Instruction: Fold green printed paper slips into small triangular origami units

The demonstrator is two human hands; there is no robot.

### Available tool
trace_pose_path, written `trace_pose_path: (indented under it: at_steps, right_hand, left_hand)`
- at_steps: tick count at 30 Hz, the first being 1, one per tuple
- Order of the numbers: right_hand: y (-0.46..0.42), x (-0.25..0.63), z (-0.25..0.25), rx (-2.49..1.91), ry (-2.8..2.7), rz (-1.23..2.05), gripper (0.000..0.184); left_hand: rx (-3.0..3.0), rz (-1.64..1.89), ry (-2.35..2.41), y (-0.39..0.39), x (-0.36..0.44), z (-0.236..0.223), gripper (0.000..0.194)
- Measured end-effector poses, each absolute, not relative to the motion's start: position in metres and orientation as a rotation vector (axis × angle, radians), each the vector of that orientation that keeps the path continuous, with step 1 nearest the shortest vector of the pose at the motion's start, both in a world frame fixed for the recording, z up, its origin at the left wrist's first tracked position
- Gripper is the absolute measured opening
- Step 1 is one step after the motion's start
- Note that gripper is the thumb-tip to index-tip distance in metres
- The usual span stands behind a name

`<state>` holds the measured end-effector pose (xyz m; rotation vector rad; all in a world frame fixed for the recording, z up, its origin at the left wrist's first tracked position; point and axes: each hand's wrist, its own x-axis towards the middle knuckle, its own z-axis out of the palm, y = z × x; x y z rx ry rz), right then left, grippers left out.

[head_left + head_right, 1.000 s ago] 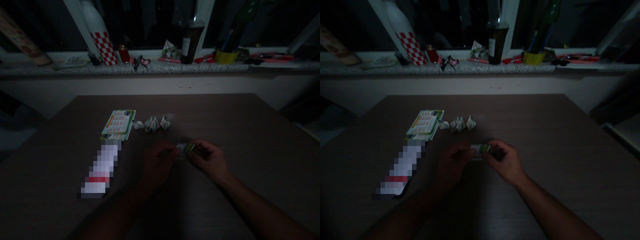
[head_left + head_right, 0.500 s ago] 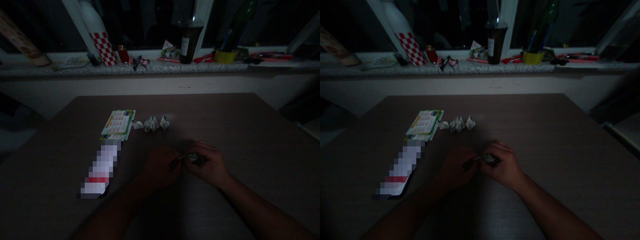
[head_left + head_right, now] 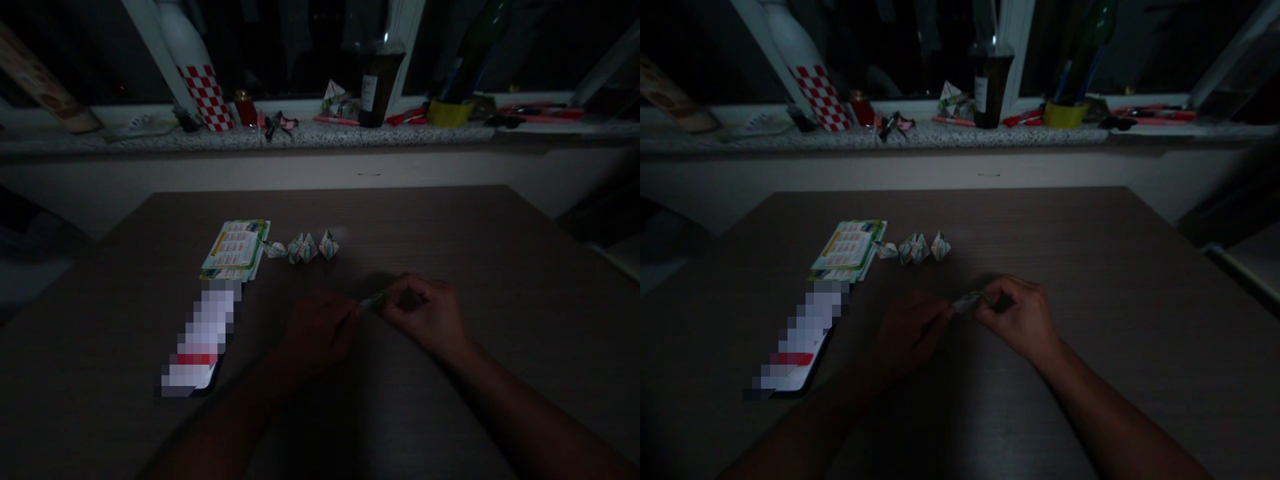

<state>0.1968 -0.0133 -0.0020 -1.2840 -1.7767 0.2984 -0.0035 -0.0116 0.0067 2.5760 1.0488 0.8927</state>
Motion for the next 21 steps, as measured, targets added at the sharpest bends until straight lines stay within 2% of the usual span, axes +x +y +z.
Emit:
trace_pose_path:
  at_steps: [8,13,17,21]
  right_hand:
    - [-0.007,0.211,-0.002,-1.291,-1.607,0.433,0.002]
    - [-0.009,0.200,-0.008,-1.123,-1.488,0.803,0.023]
    - [-0.014,0.188,-0.009,-1.070,-1.440,0.892,0.017]
    - [-0.017,0.185,-0.010,-1.051,-1.444,0.908,0.026]
  left_hand:
    - [2.298,0.991,1.161,-0.010,-0.009,0.012,0.024]
    - [1.917,1.026,1.227,-0.011,-0.005,0.011,0.026]
    - [1.839,0.798,1.187,-0.012,0.000,0.003,0.026]
    - [1.828,0.604,1.091,-0.012,0.003,-0.001,0.039]
